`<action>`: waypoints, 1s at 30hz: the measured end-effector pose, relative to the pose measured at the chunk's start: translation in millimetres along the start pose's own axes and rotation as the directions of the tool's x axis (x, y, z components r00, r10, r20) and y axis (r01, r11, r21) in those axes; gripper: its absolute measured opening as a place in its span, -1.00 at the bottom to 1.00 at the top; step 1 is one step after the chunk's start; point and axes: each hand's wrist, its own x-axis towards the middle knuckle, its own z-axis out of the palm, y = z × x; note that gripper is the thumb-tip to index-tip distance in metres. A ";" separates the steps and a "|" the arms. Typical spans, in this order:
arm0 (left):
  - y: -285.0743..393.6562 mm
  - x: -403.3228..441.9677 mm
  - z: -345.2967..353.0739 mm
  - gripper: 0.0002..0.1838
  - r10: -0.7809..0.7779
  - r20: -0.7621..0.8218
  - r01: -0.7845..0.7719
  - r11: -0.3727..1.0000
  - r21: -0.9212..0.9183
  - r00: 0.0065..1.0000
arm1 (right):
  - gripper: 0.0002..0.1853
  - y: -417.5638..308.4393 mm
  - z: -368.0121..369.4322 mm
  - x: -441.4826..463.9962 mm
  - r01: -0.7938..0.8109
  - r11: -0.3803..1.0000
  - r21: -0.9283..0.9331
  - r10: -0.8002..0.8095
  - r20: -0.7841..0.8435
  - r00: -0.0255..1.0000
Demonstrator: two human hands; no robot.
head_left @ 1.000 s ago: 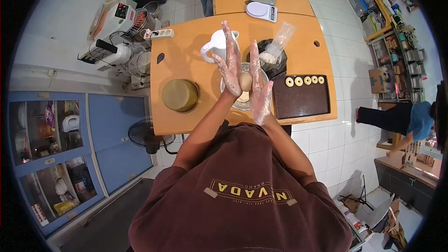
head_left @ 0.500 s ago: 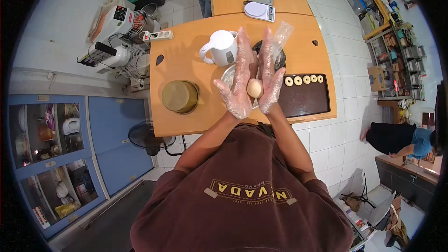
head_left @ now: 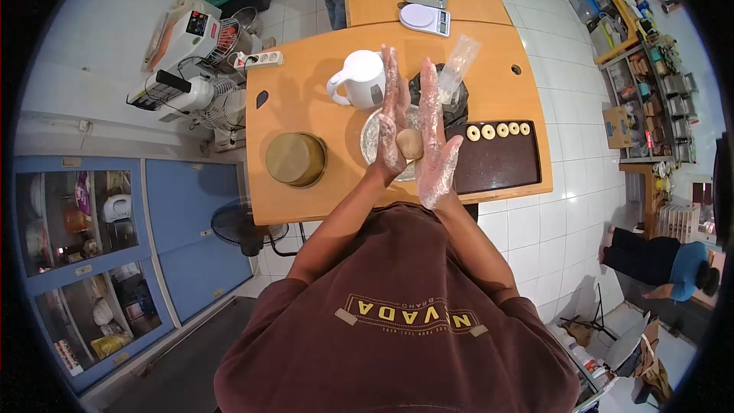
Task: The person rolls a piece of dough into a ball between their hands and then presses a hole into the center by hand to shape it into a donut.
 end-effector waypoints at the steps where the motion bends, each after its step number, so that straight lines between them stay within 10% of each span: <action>1: -2.2 -0.3 1.8 0.13 0.029 0.016 -0.029 1.000 0.008 0.999 | 0.12 -8.5 4.2 -0.5 0.022 1.000 -0.006 -0.022 -0.009 1.000; 10: 33.1 -2.9 43.5 0.27 -0.053 -0.030 0.054 0.997 0.057 0.998 | 0.03 7.8 -15.5 -7.7 -0.201 0.972 0.119 0.208 -0.048 0.977; 19: 24.1 14.3 13.2 0.21 -0.039 -0.069 0.048 0.991 0.123 0.997 | 0.07 2.8 2.4 -8.0 -0.016 1.000 0.025 0.017 -0.028 0.999; 25: 39.0 4.9 38.7 0.31 0.006 0.079 -0.007 1.000 0.013 0.997 | 0.05 34.5 -21.9 -21.6 -0.199 0.972 0.128 0.214 -0.113 0.970; 30: 35.9 17.4 23.3 0.34 -0.050 0.014 0.047 0.985 0.168 0.999 | 0.06 6.1 -1.7 -8.3 0.007 1.000 -0.023 -0.009 -0.058 0.998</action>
